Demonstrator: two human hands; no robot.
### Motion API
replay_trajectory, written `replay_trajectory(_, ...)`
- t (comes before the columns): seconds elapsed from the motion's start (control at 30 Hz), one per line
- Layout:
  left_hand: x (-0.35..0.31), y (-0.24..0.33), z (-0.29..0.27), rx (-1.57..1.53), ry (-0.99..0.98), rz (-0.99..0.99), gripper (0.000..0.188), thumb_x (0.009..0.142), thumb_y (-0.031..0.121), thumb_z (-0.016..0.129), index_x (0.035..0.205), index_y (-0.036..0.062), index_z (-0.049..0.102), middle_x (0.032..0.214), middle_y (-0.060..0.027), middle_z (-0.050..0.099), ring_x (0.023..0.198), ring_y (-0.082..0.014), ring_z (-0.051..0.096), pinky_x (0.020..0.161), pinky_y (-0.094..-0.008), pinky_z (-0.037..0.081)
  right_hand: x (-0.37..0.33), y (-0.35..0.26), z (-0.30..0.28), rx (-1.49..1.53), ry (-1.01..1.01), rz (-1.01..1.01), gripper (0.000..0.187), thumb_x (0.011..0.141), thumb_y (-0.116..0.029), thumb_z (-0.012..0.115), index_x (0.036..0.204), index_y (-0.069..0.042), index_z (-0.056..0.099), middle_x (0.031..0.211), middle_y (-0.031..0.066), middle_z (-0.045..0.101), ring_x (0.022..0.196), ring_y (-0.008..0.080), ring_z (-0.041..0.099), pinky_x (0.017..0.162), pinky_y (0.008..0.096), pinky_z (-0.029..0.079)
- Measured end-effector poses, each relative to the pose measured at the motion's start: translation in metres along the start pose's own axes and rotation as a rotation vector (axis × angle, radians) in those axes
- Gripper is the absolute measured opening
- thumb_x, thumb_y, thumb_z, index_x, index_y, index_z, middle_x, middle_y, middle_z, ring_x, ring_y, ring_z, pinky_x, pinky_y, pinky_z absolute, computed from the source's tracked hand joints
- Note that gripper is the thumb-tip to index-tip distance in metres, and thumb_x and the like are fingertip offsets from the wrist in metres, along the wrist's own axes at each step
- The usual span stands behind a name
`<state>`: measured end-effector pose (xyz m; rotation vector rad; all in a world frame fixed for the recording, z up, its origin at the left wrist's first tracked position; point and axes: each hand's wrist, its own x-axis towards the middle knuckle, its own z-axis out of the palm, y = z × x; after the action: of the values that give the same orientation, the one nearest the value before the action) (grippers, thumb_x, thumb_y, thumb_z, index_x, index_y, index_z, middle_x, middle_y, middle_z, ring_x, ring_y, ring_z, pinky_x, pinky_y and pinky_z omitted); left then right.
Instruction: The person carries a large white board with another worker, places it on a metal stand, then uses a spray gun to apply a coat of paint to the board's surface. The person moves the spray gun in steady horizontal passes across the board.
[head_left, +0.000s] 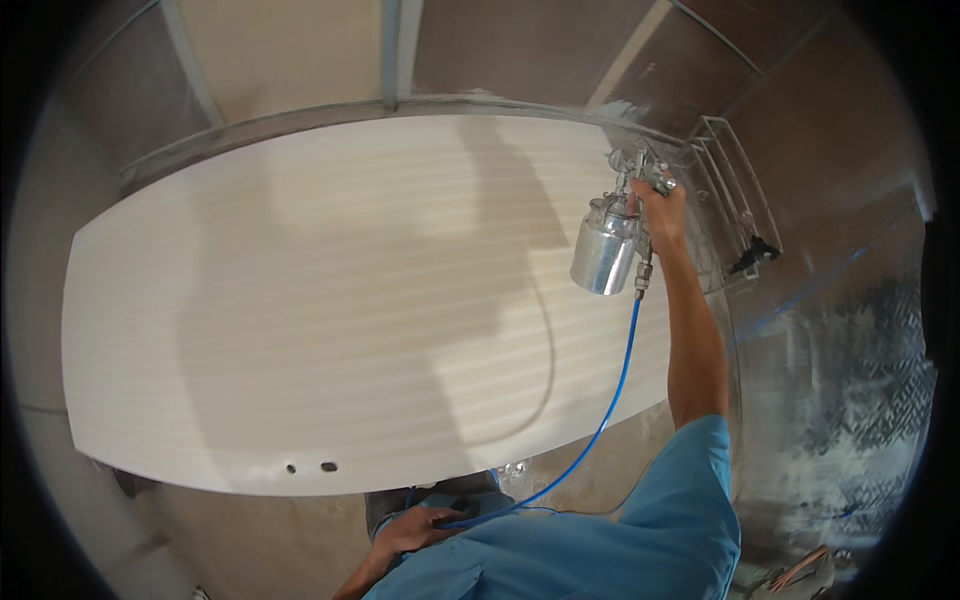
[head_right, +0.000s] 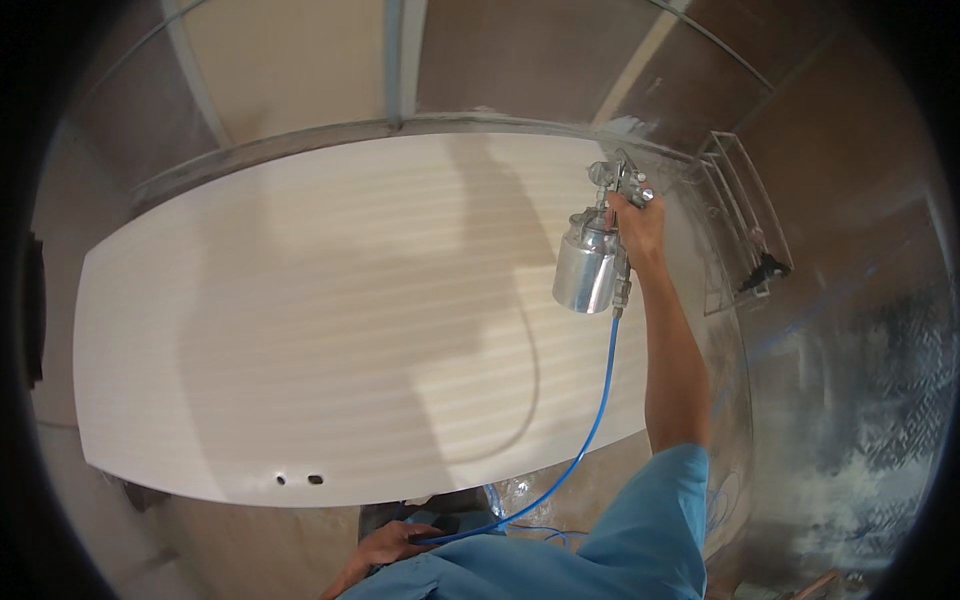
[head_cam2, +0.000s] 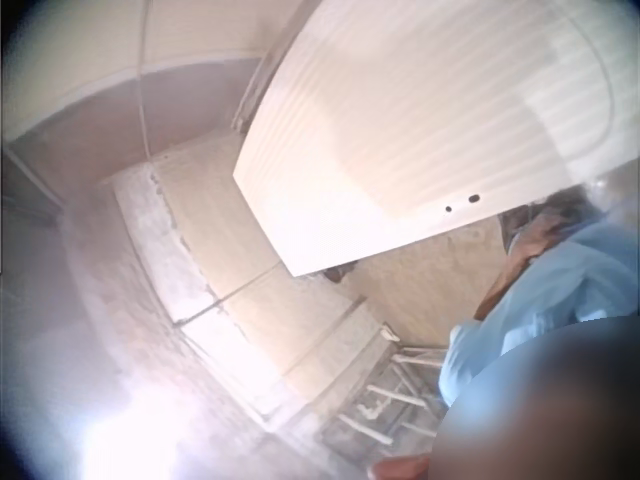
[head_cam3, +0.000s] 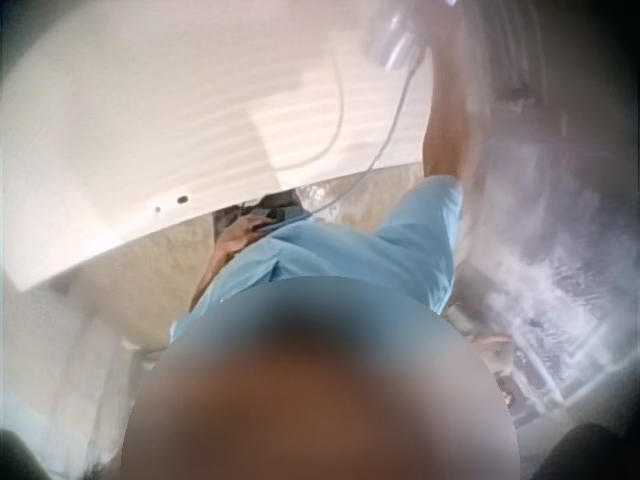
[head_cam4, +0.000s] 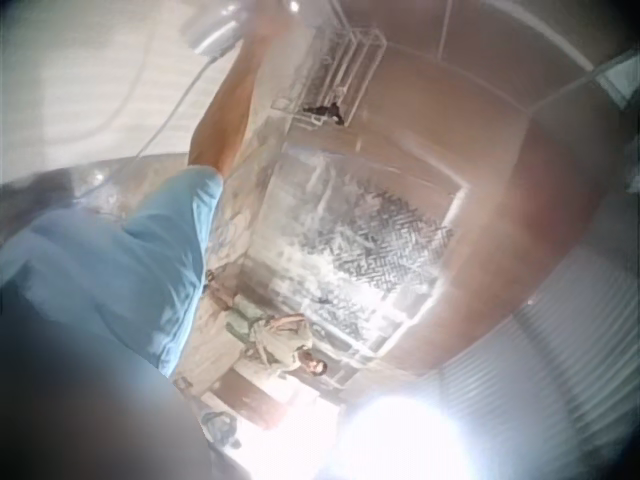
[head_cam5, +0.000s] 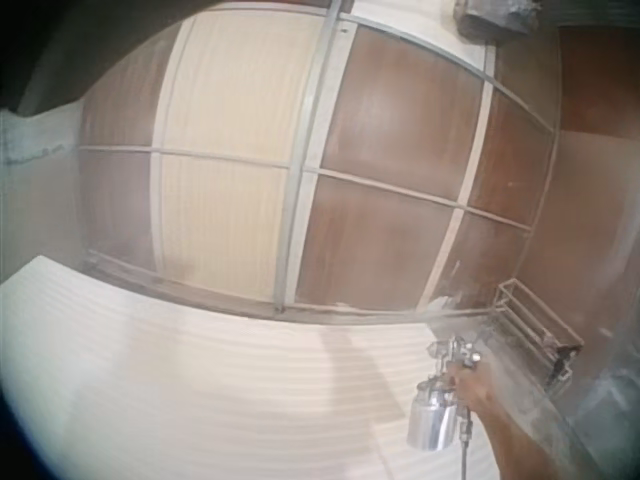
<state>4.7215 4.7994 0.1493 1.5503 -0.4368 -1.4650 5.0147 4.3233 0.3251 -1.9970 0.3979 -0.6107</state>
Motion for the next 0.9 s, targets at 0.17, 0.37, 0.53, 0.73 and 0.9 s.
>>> replay_trajectory(0.17, -0.075, -0.070, -0.021, -0.084, 0.102, 0.061, 0.048, 0.090, 0.037, 0.072, 0.128, 0.0082, 0.065, 0.117, -0.0142, 0.071, 0.104, -0.0234, 0.068, 0.093, -0.0327, 0.051, -0.058, -0.069, 0.131, 0.169, -0.187, 0.083, 0.009, 0.085, -0.005, 0.064, 0.092, -0.001, 0.063, 0.064, 0.0055, 0.062, 0.054, 0.0148, 0.057, 0.054, 0.0326, 0.044)
replay_trajectory(0.37, -0.144, -0.126, -0.036, -0.235, 0.208, -0.138, 0.044, 0.086, 0.022, 0.078, 0.124, 0.0026, 0.067, 0.111, -0.0109, 0.072, 0.099, -0.0152, 0.064, 0.088, -0.0316, 0.051, -0.120, -0.156, 0.289, 0.314, -0.451, 0.139, 0.011, 0.083, -0.007, 0.068, 0.091, -0.001, 0.063, 0.068, 0.0088, 0.063, 0.054, 0.0196, 0.059, 0.056, 0.0342, 0.048)
replay_trajectory(0.53, -0.157, -0.127, -0.044, -0.314, 0.165, -0.185, 0.039, 0.088, 0.021, 0.074, 0.123, 0.0061, 0.067, 0.104, -0.0082, 0.074, 0.089, -0.0134, 0.063, 0.083, -0.0307, 0.051, -0.151, -0.190, 0.357, 0.501, -0.663, 0.102, 0.009, 0.084, -0.006, 0.067, 0.087, -0.002, 0.060, 0.065, 0.0081, 0.061, 0.056, 0.0186, 0.058, 0.059, 0.0340, 0.048)
replay_trajectory(0.73, -0.135, -0.108, -0.040, -0.183, 0.256, -0.019, 0.034, 0.089, 0.023, 0.075, 0.120, 0.0096, 0.070, 0.100, -0.0057, 0.075, 0.084, -0.0133, 0.064, 0.082, -0.0313, 0.051, -0.127, -0.156, 0.302, 0.342, -0.524, 0.068, 0.010, 0.084, -0.002, 0.061, 0.093, 0.001, 0.063, 0.064, 0.0040, 0.059, 0.055, 0.0126, 0.052, 0.054, 0.0317, 0.043)
replay_trajectory(0.9, -0.080, -0.078, -0.039, -0.056, 0.124, -0.124, 0.034, 0.090, 0.034, 0.073, 0.112, 0.0077, 0.069, 0.089, -0.0136, 0.072, 0.081, -0.0179, 0.064, 0.076, -0.0352, 0.050, -0.052, -0.064, 0.187, 0.115, -0.270, 0.000, 0.017, 0.085, -0.003, 0.060, 0.101, 0.001, 0.064, 0.065, 0.0020, 0.058, 0.056, 0.0104, 0.054, 0.052, 0.0281, 0.042)
